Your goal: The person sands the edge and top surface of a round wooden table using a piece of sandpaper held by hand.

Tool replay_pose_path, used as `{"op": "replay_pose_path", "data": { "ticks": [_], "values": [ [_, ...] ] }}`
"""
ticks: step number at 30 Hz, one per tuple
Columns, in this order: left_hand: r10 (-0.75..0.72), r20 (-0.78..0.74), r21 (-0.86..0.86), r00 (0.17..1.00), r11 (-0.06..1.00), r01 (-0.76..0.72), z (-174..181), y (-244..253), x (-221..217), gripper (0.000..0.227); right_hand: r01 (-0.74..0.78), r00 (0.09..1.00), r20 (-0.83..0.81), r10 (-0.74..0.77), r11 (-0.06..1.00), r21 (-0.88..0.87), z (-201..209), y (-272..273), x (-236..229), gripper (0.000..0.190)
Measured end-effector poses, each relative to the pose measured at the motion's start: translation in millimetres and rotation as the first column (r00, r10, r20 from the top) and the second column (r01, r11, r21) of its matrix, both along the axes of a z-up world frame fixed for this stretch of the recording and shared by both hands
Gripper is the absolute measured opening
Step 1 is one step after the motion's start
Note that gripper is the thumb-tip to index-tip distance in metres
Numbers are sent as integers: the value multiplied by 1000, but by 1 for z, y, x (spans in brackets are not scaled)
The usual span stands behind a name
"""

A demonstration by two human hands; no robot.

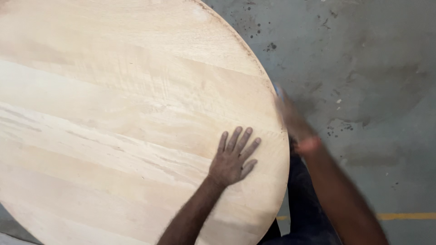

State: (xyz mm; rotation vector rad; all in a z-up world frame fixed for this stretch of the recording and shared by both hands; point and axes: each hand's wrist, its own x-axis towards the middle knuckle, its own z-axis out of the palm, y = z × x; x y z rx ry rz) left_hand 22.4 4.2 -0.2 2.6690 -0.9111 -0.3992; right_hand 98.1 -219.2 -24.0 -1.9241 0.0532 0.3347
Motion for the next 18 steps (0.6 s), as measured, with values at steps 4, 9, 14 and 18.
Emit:
{"op": "replay_pose_path", "data": {
  "ticks": [4, 9, 14, 18],
  "values": [
    [141, 12, 38, 990, 989, -142, -10, 6, 57, 72, 55, 997, -47, -53, 998, 43, 20, -17, -126, 53],
    [434, 189, -64, 881, 900, -430, -9, 9, 161, 73, -404, 907, -335, 255, 752, -521, 4, -32, -73, 56],
    [467, 231, -7, 853, 878, -479, -7, 1, 179, 73, -131, 975, -123, 186, 923, 362, -9, -2, 114, 44],
    [498, 183, 55, 847, 855, -515, 3, -1, 184, 70, -168, 980, -36, 193, 918, 360, -28, -1, 115, 47]
  ]
}}
